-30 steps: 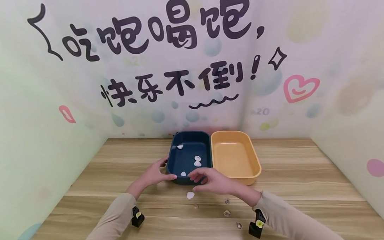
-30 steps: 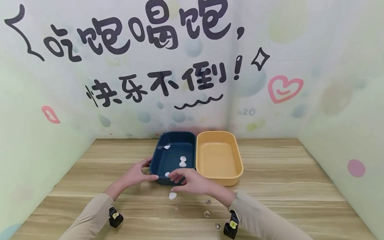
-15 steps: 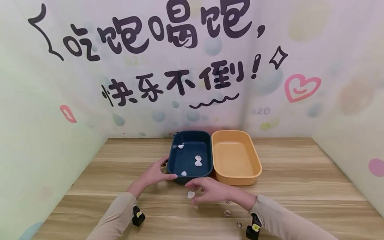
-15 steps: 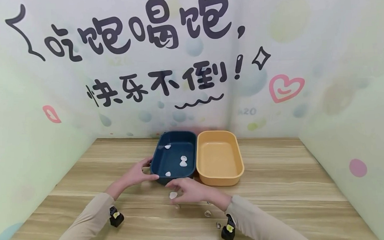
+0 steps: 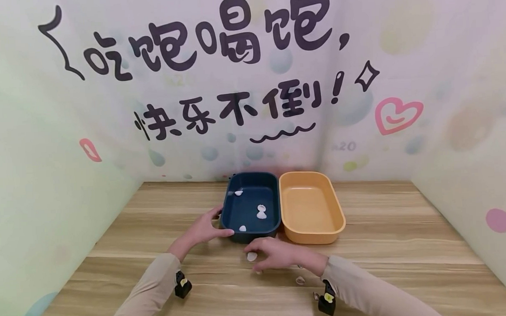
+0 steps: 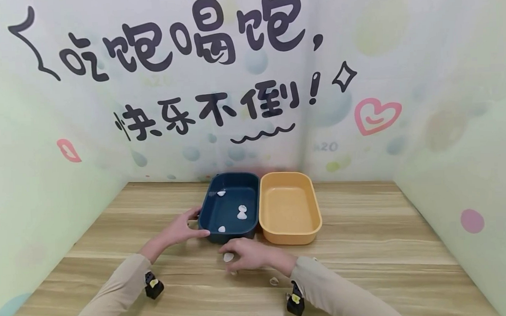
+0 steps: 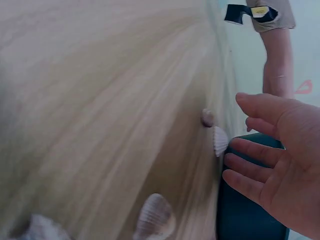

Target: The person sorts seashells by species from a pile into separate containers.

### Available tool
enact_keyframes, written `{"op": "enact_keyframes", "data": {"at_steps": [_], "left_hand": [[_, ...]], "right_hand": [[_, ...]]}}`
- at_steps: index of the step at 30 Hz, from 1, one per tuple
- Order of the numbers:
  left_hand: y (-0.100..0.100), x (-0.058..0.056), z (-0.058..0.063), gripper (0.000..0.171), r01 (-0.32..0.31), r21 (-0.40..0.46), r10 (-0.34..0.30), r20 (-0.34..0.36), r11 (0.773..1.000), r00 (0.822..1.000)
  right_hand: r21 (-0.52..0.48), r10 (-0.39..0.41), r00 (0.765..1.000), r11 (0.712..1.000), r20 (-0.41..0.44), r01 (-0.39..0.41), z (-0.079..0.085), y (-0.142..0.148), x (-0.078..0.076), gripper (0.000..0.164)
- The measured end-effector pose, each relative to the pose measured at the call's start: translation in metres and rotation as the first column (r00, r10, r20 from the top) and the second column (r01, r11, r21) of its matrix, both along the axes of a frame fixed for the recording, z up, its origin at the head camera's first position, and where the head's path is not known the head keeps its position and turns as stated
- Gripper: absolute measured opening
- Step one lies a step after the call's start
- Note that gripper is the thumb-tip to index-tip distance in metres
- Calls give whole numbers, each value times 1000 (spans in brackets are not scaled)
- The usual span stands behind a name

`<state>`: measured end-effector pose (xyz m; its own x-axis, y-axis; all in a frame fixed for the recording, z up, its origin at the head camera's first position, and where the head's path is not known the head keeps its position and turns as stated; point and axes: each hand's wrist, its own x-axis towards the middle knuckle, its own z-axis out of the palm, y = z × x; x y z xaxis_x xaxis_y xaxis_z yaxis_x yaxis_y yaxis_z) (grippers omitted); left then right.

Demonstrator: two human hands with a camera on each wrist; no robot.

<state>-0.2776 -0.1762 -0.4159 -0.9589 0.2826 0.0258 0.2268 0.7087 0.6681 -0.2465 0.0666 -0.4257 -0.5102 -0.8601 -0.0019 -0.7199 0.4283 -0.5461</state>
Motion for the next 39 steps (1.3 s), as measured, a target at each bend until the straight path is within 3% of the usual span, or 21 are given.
{"op": "enact_keyframes", "data": {"at_steps": [5, 15, 39], "left_hand": [[1, 1, -1, 88, -5, 0, 5, 13, 1000, 1000], [2, -1, -4, 87, -1, 18, 1, 10, 1000, 1000], [0, -1, -2, 88, -13, 5, 13, 30, 1000, 999]], "right_hand": [[65, 2, 996, 998, -86, 4, -5, -2, 0, 34], [100, -5, 978, 995, -207, 26, -7, -2, 1, 25], [-3, -57, 967, 998, -248, 58, -9, 23, 5, 11]]}}
